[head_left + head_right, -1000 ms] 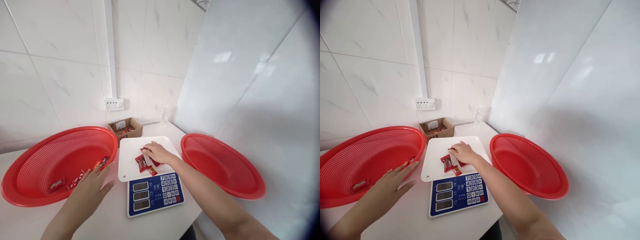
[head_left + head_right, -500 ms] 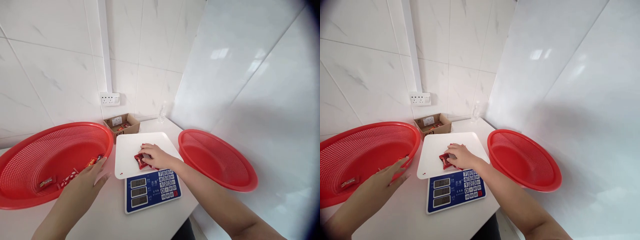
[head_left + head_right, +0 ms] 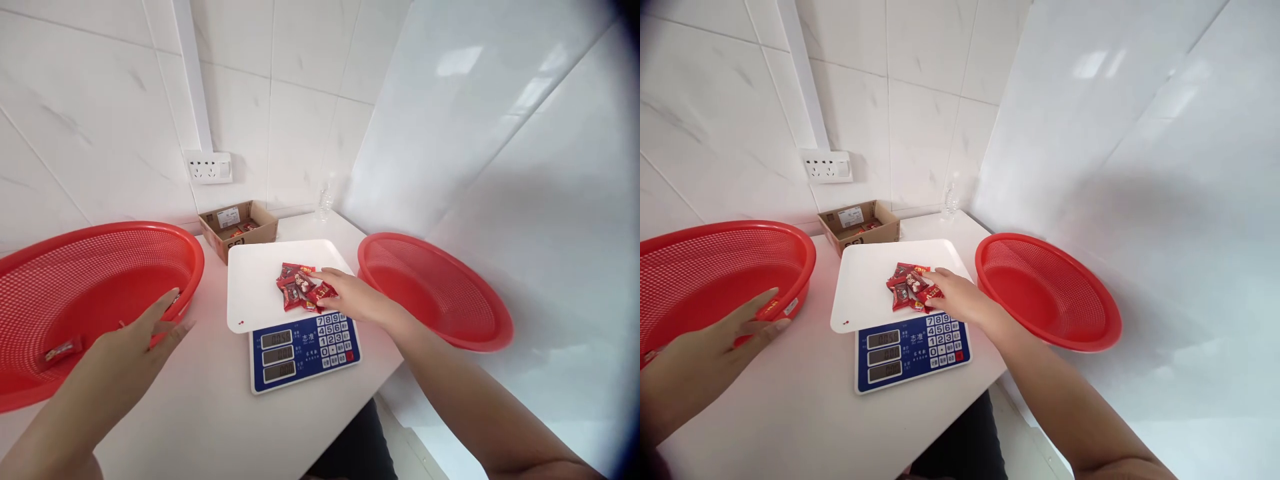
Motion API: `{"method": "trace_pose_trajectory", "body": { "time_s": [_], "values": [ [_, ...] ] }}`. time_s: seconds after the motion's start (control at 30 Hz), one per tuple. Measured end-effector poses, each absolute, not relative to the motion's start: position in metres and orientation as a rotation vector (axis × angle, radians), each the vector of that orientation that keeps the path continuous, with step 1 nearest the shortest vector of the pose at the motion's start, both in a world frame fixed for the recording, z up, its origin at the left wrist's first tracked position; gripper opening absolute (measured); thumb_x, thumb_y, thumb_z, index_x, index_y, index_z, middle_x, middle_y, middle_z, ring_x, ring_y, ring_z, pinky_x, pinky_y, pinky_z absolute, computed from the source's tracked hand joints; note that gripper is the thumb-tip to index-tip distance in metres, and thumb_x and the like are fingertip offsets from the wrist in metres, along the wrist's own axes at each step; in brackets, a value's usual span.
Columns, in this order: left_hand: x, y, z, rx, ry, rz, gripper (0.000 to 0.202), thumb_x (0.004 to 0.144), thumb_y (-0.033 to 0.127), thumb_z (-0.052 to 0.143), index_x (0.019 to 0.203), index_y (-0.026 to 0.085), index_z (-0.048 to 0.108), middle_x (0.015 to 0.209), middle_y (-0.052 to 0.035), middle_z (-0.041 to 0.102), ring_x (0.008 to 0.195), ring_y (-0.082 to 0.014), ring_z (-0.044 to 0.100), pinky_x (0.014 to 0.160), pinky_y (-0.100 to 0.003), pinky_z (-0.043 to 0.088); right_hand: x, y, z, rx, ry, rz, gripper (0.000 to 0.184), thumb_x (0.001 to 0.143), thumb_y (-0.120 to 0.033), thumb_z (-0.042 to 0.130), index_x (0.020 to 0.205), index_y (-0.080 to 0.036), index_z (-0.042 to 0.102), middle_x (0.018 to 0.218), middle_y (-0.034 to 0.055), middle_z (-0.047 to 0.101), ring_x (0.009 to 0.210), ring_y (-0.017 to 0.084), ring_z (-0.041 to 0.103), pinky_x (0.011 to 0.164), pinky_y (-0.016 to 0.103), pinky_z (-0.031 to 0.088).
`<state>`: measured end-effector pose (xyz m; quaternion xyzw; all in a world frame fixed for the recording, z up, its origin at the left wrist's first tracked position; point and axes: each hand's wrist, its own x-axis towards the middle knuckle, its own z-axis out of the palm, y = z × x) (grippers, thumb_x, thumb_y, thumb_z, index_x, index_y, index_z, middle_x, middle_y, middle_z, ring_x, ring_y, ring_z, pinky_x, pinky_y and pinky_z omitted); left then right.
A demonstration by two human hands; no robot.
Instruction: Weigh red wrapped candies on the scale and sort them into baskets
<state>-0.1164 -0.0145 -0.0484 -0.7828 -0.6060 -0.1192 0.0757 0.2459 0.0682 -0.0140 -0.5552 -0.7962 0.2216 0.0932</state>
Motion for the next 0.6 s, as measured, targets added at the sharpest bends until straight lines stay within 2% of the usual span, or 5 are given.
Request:
{"method": "trace_pose_trajectory", "body": {
  "time_s": [0.1,0.2,0.33,0.47,0.6],
  "values": [
    [-0.124,-0.015,-0.053,-2.351,-1.541,0.156,0.054,0.079,0.008,0.036,0.123,0.029,0.059,0.123,-0.0035,0.065,0.141,-0.0273,0.025,0.048,-0.036,0.051,0.242,0.08,-0.029,-1.571,-2.326,0.572,0.054,0.081,-0.02,0.059,0.134,-0.028,0.049,0.135,0.0063,0.052,0.121,0.025,0.052,0.1,0.04,0.043],
    [-0.121,-0.016,-0.046,-2.236,-1.524,0.371,0.068,0.077,-0.005,0.026,0.129,0.029,0.052,0.132,-0.0028,0.058,0.138,-0.0287,0.029,0.057,-0.041,0.055,0.239,0.088,-0.036,-1.535,-2.319,0.524,0.054,0.083,-0.017,0.055,0.134,-0.031,0.049,0.14,0.0048,0.047,0.127,0.024,0.047,0.105,0.043,0.039],
    [-0.111,-0.016,-0.031,-2.109,-1.645,0.275,0.068,0.082,-0.005,0.016,0.121,0.028,0.06,0.142,-0.0067,0.047,0.122,-0.0312,0.051,0.077,-0.051,0.053,0.234,0.087,-0.029,-1.469,-2.402,0.605,0.057,0.086,-0.031,0.054,0.141,-0.031,0.04,0.151,0.0074,0.031,0.141,0.027,0.024,0.111,0.049,0.027],
    [-0.106,-0.017,-0.025,-2.093,-1.742,0.147,0.06,0.087,0.003,0.018,0.112,0.027,0.067,0.144,-0.0084,0.045,0.127,-0.0341,0.045,0.086,-0.057,0.048,0.224,0.084,-0.026,-1.421,-2.57,0.708,0.079,0.076,-0.052,0.064,0.145,-0.034,0.029,0.158,0.0065,0.012,0.144,0.033,0.001,0.111,0.059,0.015],
    [-0.101,-0.015,-0.021,-2.132,-1.924,0.072,0.055,0.085,0.008,0.023,0.108,0.027,0.068,0.142,-0.0036,0.048,0.131,-0.0345,0.041,0.094,-0.062,0.041,0.212,0.092,-0.035,-1.353,-2.647,0.54,0.077,0.076,-0.062,0.059,0.144,-0.036,0.032,0.159,0.0047,0.005,0.143,0.033,-0.005,0.111,0.062,0.007]
  ]
}}
